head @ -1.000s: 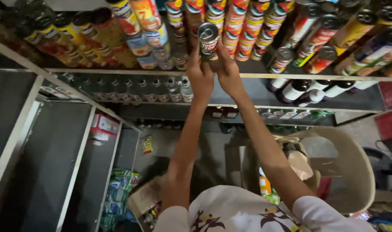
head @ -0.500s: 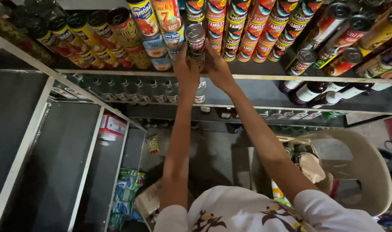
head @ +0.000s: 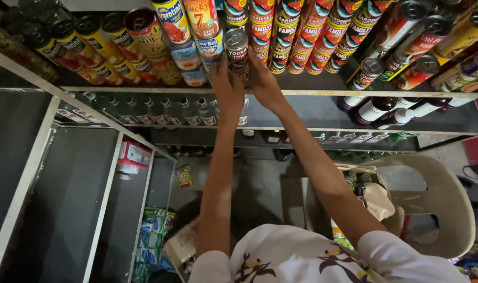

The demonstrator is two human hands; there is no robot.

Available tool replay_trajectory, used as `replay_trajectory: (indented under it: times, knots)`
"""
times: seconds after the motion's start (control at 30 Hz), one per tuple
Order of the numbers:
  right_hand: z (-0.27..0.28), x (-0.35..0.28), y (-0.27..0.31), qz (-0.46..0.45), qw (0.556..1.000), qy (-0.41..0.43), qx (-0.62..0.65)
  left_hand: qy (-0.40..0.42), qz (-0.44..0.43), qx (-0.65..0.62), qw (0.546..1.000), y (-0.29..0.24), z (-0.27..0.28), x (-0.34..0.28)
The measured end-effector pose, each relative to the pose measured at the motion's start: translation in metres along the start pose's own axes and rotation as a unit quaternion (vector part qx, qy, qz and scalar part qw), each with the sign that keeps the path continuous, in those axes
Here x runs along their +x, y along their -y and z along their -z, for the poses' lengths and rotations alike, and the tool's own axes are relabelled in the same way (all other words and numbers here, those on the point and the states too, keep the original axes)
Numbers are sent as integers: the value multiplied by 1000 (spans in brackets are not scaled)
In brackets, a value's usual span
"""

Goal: Wiping individual canned goods with a cloth and organizing them onto store shelves.

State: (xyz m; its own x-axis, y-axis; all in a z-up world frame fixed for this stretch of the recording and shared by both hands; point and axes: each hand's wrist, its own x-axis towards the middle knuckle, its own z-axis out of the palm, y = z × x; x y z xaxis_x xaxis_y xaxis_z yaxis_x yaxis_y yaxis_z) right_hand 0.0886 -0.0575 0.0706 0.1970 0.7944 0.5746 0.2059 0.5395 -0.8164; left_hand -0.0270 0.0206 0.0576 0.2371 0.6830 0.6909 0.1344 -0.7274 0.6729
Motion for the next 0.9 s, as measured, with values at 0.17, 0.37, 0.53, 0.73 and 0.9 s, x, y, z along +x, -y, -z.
replay_trajectory:
  times: [0.17,0.37,0.53,0.73,0.9]
  knots:
    - [9,-12,-8,24,999,-23,-25,-38,-2,-39,999,-32,1,-4]
    - [83,-72,0,3,988,-146,-50,-19,18,-129,991,-81,-66,-40]
    - [182,-153,7,-14,939,-306,-155,95,-15,-168,981,-108,-167,-88]
    - [282,-205,-49,-33,879,-393,-267,182,19,-193,964,-111,-283,-144]
    - [270,-192,-27,-110,915,-283,-267,215,104,-179,954,-130,-304,-148]
